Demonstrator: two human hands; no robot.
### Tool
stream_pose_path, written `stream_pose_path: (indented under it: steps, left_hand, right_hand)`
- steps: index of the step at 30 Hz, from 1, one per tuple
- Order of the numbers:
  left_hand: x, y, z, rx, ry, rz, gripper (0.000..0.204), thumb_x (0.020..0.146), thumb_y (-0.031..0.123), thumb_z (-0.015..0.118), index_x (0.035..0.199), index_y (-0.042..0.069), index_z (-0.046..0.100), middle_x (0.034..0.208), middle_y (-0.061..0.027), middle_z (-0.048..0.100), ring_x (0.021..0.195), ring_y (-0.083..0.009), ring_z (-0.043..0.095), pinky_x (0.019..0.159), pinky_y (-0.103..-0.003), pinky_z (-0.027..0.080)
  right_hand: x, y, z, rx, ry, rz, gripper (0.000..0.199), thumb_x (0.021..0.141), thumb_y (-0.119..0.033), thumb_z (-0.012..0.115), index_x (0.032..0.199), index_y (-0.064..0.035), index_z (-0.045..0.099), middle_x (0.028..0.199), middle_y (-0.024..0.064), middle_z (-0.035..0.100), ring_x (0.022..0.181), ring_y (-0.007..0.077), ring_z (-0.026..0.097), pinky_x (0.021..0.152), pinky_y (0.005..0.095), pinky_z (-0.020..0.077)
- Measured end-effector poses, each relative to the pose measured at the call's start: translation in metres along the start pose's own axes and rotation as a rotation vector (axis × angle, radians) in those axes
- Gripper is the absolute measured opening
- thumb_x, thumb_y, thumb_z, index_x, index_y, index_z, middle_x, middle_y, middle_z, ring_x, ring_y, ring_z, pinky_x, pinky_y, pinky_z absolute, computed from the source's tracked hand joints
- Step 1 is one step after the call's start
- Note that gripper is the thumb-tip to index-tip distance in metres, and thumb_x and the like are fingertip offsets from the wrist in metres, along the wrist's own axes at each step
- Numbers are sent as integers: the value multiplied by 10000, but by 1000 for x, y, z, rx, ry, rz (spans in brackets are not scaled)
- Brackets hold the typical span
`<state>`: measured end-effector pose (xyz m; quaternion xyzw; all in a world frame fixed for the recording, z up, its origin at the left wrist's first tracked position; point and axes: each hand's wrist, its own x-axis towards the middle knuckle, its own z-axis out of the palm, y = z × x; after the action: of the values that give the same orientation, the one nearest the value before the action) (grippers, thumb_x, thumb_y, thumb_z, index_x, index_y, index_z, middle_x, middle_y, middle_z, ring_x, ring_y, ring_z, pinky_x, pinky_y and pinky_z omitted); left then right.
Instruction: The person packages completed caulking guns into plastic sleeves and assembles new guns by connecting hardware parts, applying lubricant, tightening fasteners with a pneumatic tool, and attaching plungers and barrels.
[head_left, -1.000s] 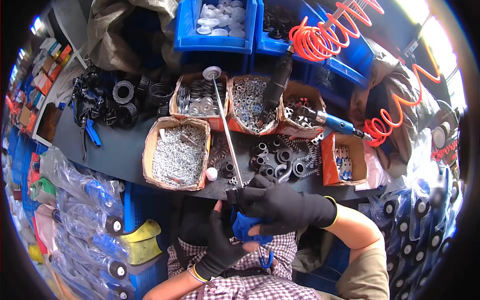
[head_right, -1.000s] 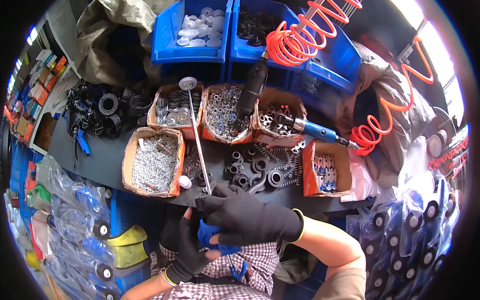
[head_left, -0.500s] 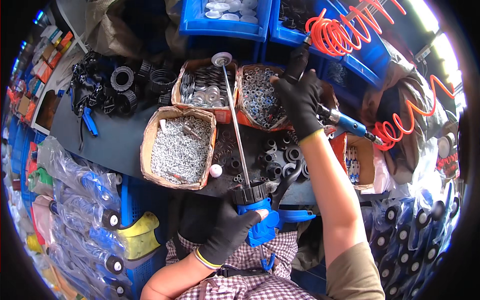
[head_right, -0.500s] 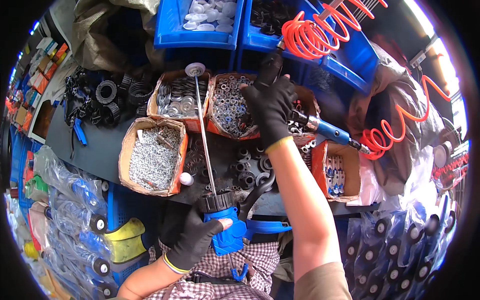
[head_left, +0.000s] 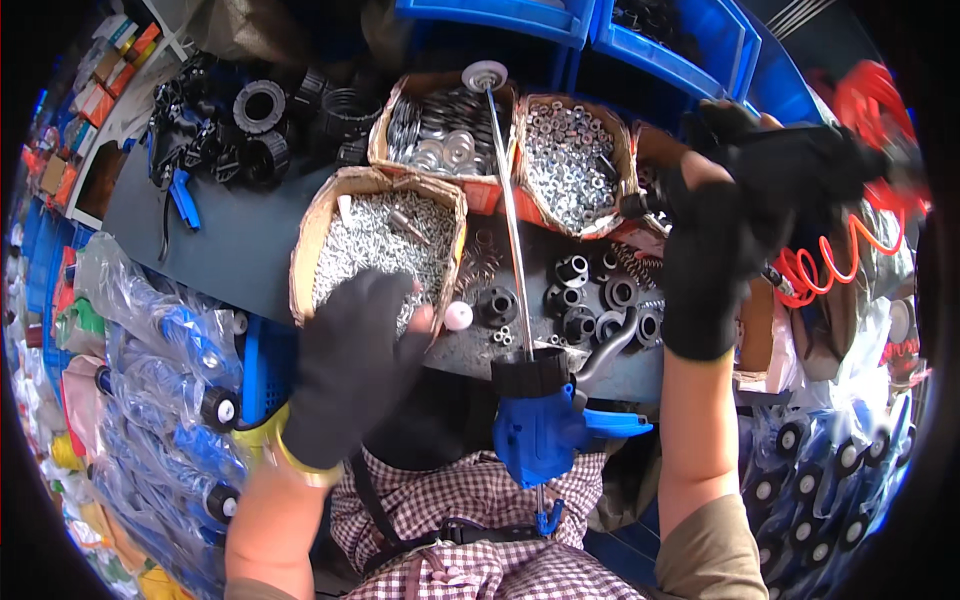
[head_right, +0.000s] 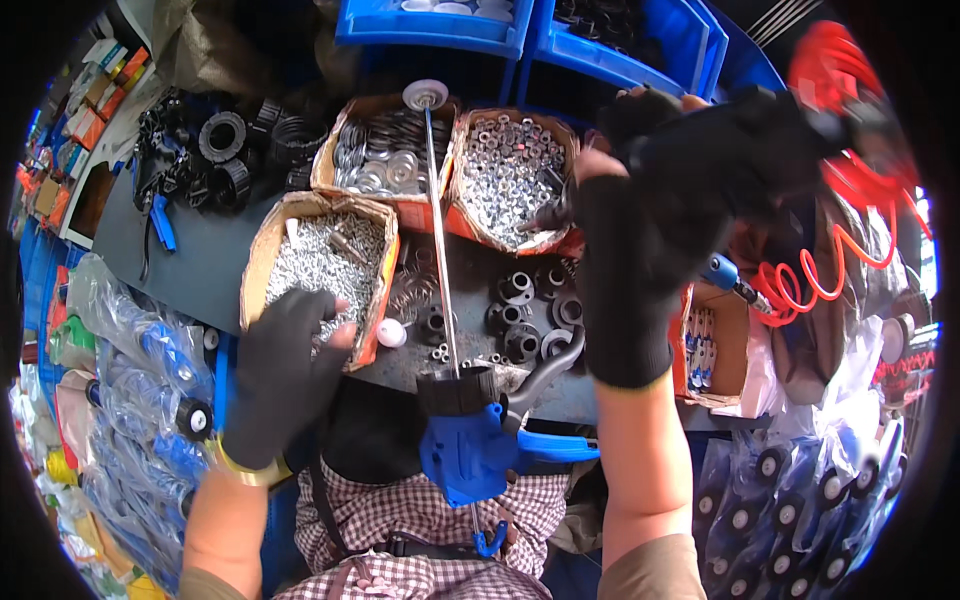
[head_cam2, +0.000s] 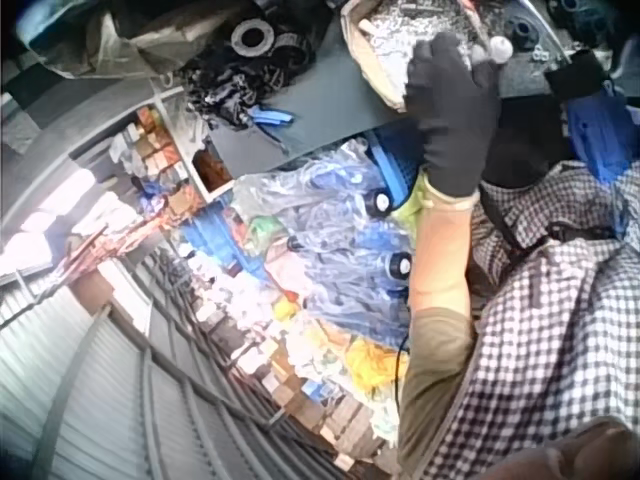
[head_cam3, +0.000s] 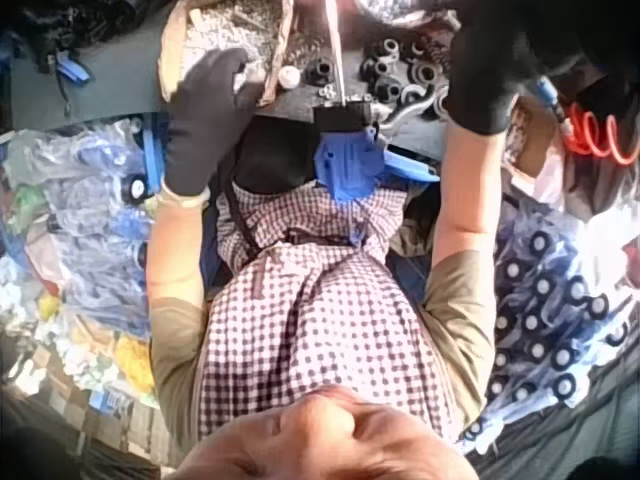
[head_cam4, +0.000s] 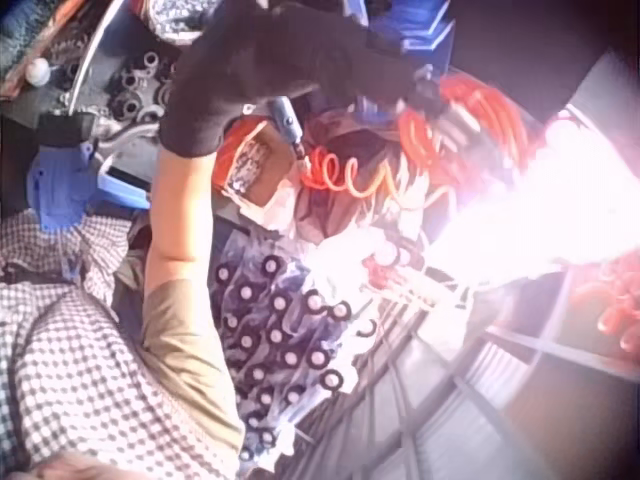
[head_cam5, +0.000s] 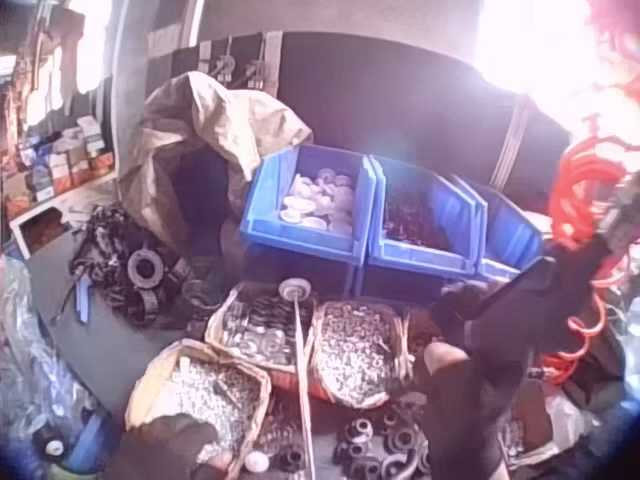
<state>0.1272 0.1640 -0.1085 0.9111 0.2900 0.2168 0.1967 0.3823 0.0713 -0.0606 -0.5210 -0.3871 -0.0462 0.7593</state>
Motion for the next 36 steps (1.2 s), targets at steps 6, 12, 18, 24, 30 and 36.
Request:
stream_pose_path:
  steps: [6, 12, 18, 24, 30, 36]
  left_hand:
    - [30, -13, 7, -131, -474, -327, 221, 757, 251, 687, 854, 61, 631, 852, -141, 618, 794, -326, 608, 731, -399, 484]
    - [17, -26, 21, -252, -120, -299, 227, 748, 232, 693, 858, 51, 613, 848, -130, 613, 854, -312, 622, 753, -396, 481]
    - [27, -16, 8, -209, -440, -385, 208, 795, 239, 640, 856, 40, 639, 854, -133, 618, 852, -325, 624, 763, -411, 489]
    - [10, -29, 24, -258, 186, -71, 106, 808, 114, 621, 865, 30, 652, 822, -129, 613, 807, -303, 615, 721, -389, 489]
    - [-52, 28, 12, -312, 32, 318, 212, 771, 266, 721, 837, 113, 590, 846, -55, 578, 760, -254, 588, 633, -360, 480]
    - [-73, 44, 13, -440, 11, 332, 246, 734, 272, 750, 838, 118, 589, 855, -33, 578, 768, -241, 577, 595, -344, 476]
  right_hand:
    - [-54, -72, -28, 235, -310, -110, 835, 532, -183, 799, 1273, -74, 430, 1079, 93, 474, 951, 241, 490, 825, 350, 453]
    - [-101, -116, -49, 121, -359, 107, 871, 592, -103, 793, 1333, -165, 339, 1027, 74, 477, 916, 232, 529, 799, 382, 486]
    - [-121, -131, -44, 100, -112, 139, 900, 493, -85, 811, 1298, -110, 409, 1068, 73, 495, 907, 206, 512, 719, 308, 466]
    - [-118, -139, -40, 127, -339, 82, 898, 524, -64, 828, 1313, -107, 402, 1082, 70, 501, 888, 205, 533, 733, 317, 471]
    - [-133, -151, -33, 226, -151, 99, 903, 519, -9, 824, 1316, -83, 407, 1048, 74, 497, 848, 194, 547, 638, 282, 487]
    - [-139, -149, -31, 197, -182, 108, 895, 520, 18, 818, 1315, -69, 419, 1042, 78, 498, 819, 192, 550, 618, 297, 501]
